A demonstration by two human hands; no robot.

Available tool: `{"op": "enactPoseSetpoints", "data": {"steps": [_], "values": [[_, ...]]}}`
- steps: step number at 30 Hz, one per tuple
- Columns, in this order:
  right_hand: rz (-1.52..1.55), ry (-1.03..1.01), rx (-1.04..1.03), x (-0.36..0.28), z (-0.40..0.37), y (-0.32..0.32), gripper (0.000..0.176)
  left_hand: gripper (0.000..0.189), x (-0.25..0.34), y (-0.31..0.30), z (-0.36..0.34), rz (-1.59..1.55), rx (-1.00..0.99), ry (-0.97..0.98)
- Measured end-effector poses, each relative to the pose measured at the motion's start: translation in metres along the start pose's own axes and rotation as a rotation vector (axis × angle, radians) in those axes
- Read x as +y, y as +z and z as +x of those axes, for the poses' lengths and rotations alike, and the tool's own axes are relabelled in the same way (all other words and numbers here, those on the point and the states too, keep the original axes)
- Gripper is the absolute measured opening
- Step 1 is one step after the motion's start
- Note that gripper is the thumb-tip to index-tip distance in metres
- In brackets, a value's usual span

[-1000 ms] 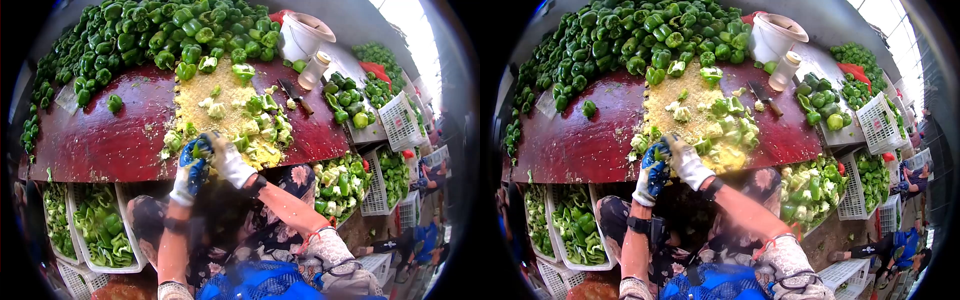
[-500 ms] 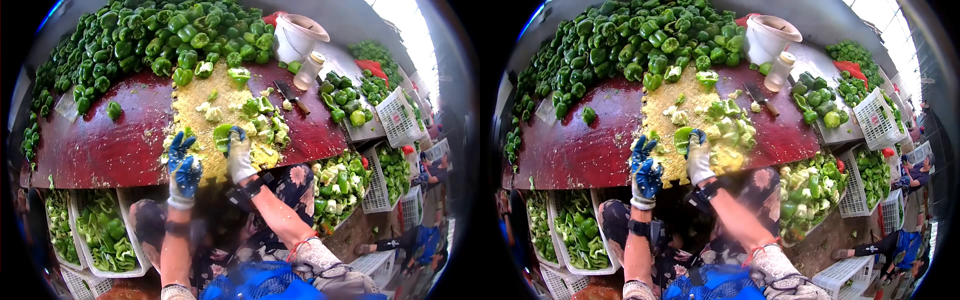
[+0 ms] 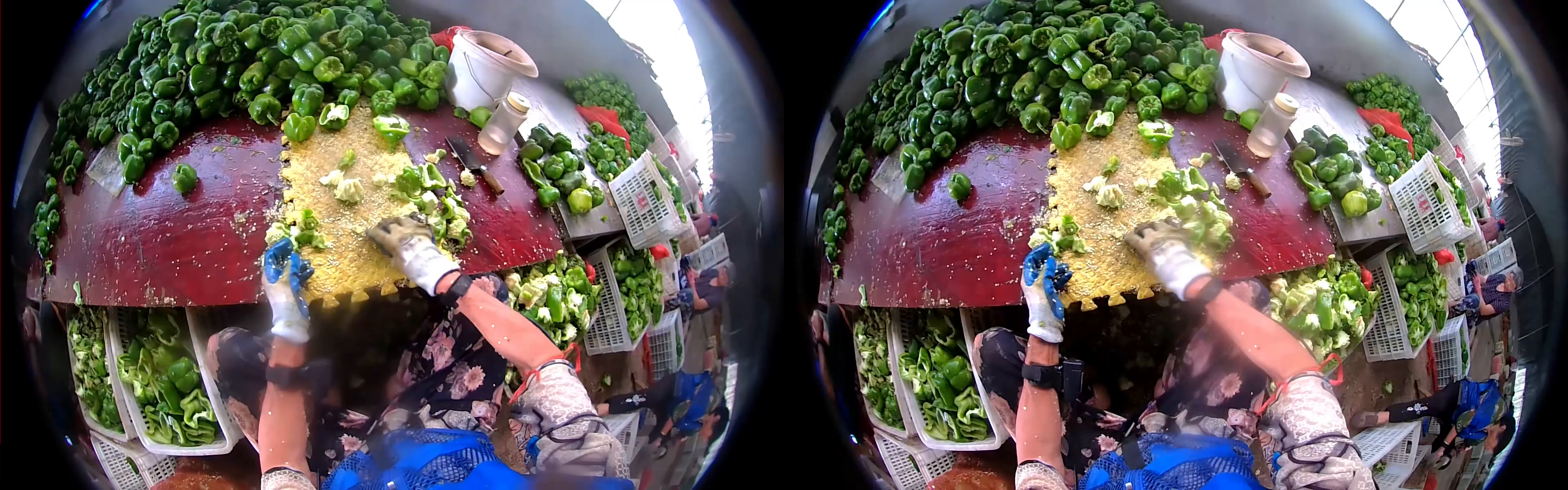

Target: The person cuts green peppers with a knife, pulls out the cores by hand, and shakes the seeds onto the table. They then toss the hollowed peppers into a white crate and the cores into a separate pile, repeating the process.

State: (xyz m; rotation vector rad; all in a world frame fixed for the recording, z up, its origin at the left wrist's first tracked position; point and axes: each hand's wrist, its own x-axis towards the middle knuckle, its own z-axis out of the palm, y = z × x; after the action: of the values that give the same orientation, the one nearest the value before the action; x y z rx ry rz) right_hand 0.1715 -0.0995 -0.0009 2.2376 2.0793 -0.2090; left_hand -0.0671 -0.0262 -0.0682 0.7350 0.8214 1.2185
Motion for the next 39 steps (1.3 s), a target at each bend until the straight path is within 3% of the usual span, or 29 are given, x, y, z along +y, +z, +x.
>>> {"op": "enactPoseSetpoints", "data": {"steps": [2, 3, 4, 6, 7, 8, 10, 12, 14, 16, 18, 20, 22, 23, 24, 26, 27, 28, 30, 31, 32, 34, 36, 38, 39], "values": [[0.117, 0.087, 0.129, 0.011, -0.002, -0.004, 0.062, 0.031, 0.001, 0.003, -0.002, -0.001, 0.009, -0.048], [0.44, 0.185, 0.153, 0.016, 0.004, -0.005, 0.063, 0.03, 0.002, 0.004, -0.005, -0.002, -0.003, -0.039], [0.874, 0.085, 0.364, 0.017, -0.002, -0.001, 0.051, 0.03, 0.004, 0.004, -0.004, -0.006, 0.002, -0.034], [1.468, 0.21, 0.363, 0.013, -0.008, -0.024, 0.041, 0.03, 0.001, 0.003, -0.004, -0.032, -0.007, -0.068], [1.77, 0.242, 0.341, 0.035, 0.01, 0.007, 0.04, 0.029, -0.001, 0.003, -0.004, -0.055, -0.015, -0.067], [2.04, 0.104, 0.334, 0.034, 0.007, 0.007, 0.042, 0.029, -0.002, 0.004, -0.003, -0.057, -0.016, -0.063], [2.285, 0.215, 0.33, 0.026, 0.018, 0.018, 0.044, 0.028, -0.003, 0.005, -0.004, -0.066, -0.01, -0.064], [2.399, 0.212, 0.191, 0.006, 0.02, 0.001, 0.04, 0.028, -0.002, 0.008, -0.006, -0.067, -0.002, -0.052], [2.479, 0.472, 0.329, -0.037, 0.025, -0.031, 0.026, 0.027, -0.001, 0.011, -0.007, -0.015, 0.021, -0.066], [2.402, 0.003, 0.316, -0.078, 0.033, -0.043, 0.03, 0.025, -0.004, 0.015, -0.01, 0.007, 0.028, 0.005], [2.173, -0.407, -0.202, -0.117, 0.053, -0.023, 0.045, 0.033, -0.01, 0.009, -0.009, 0.082, 0.239, -0.071], [1.531, -0.382, 0.103, -0.144, 0.033, -0.087, 0.06, 0.053, -0.011, 0.007, -0.013, 0.06, 0.173, 0.176], [0.881, -0.17, 0.205, -0.13, 0.074, -0.079, 0.07, 0.04, 0.001, 0.007, -0.009, 0.783, 0.369, 0.518], [0.712, -0.13, 0.178, -0.116, 0.087, -0.084, 0.068, 0.047, 0.017, 0.01, -0.007, 0.911, 0.307, 0.599], [0.554, -0.11, 0.207, -0.102, 0.107, -0.067, 0.069, 0.051, 0.011, 0.008, -0.001, 1.031, 0.407, 0.613], [0.257, -0.146, 0.202, -0.06, 0.131, -0.044, 0.066, 0.054, 0.027, 0.024, 0.007, 1.219, 0.345, 0.643], [0.202, -0.138, 0.17, -0.038, 0.147, -0.023, 0.062, 0.069, 0.024, 0.021, 0.015, 1.254, 0.23, 0.495], [0.06, -0.139, 0.11, -0.022, 0.143, -0.024, 0.059, 0.075, 0.008, 0.013, 0.027, 1.297, 0.209, 0.512], [0.065, -0.126, 0.03, 0.005, 0.14, -0.027, 0.058, 0.08, -0.006, 0.023, 0.037, 1.529, 0.084, 0.275], [0.1, -0.114, 0.025, 0.017, 0.133, -0.024, 0.059, 0.084, -0.017, 0.029, 0.036, 1.598, 0.069, 0.364], [0.136, -0.1, 0.023, 0.029, 0.124, -0.025, 0.059, 0.083, -0.007, 0.05, 0.024, 1.598, 0.052, 0.207], [0.181, -0.066, 0.056, 0.05, 0.102, -0.024, 0.061, 0.083, -0.022, 0.058, 0.026, 1.38, -0.086, 0.516], [0.102, -0.078, 0.028, 0.07, 0.079, -0.021, 0.062, 0.072, -0.016, 0.098, 0.002, 1.286, -0.187, 0.56], [0.153, -0.078, 0.113, 0.09, 0.044, -0.024, 0.054, 0.081, -0.023, 0.122, -0.017, 1.078, -0.43, 0.439], [0.291, -0.038, 0.127, 0.107, 0.041, -0.02, 0.051, 0.083, -0.032, 0.127, -0.021, 1.076, -0.51, 0.473]]}}
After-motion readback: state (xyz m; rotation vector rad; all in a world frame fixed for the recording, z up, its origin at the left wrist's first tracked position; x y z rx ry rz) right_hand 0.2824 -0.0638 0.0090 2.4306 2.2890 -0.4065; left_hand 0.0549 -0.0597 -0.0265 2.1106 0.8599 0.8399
